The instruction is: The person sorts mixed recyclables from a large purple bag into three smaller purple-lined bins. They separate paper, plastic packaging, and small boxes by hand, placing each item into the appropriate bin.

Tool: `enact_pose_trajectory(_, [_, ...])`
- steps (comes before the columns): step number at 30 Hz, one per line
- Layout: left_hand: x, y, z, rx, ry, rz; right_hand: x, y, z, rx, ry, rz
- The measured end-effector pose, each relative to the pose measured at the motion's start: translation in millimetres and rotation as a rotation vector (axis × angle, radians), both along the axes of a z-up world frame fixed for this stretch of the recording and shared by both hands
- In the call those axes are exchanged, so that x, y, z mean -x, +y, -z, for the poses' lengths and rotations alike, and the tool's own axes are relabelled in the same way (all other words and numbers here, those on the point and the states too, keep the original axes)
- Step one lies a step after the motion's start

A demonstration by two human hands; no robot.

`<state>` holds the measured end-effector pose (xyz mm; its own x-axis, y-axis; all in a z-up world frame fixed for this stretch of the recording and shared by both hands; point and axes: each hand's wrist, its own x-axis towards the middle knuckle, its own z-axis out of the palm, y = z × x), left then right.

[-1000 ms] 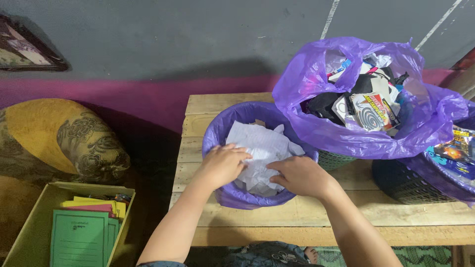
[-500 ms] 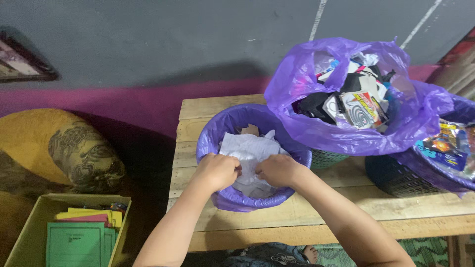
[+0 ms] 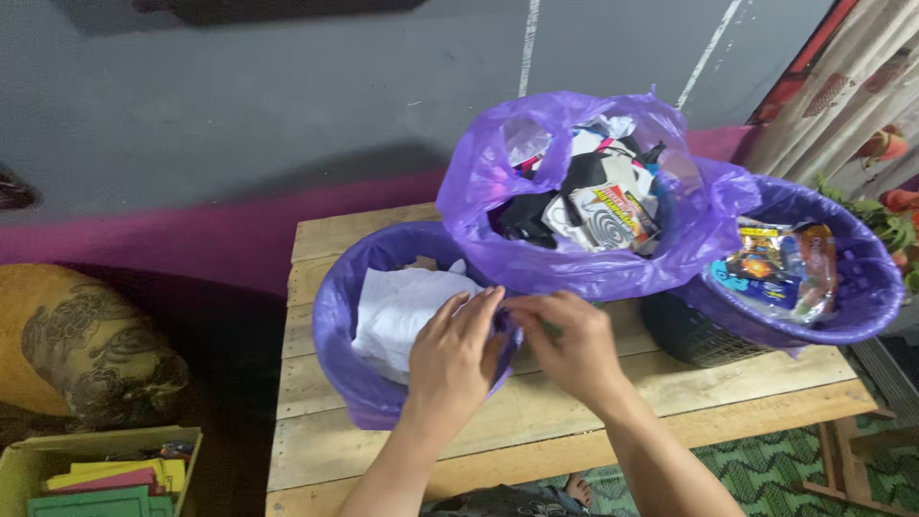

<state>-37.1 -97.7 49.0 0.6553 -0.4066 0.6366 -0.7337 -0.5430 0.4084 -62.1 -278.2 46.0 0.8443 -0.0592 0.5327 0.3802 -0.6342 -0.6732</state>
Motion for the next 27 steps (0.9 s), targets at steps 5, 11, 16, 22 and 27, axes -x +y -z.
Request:
enact_pose_trajectory(5, [-2, -66, 2, -0.035, -0.141, 0.022, -9, -73, 6, 0.118, -0.266, 0.324])
enact_pose_trajectory(11, [-25, -133, 24, -0.215, -0.048, 0.052, -68, -161, 29, 0.287, -0.066, 0.383])
enact_pose_trajectory(16, [-35, -145, 47, -0.24, 0.042, -0.001, -97, -180, 47, 0.41, 0.058, 0.363])
enact_pose_trajectory(22, [-37, -147, 57, -0.261, -0.029, -0.025, -105, -174, 43, 0.466, 0.189, 0.409])
enact_pose_trajectory(27, [-34, -149, 56, -0.287, -0.033, -0.033, -108, -178, 40, 0.205, 0.089, 0.353])
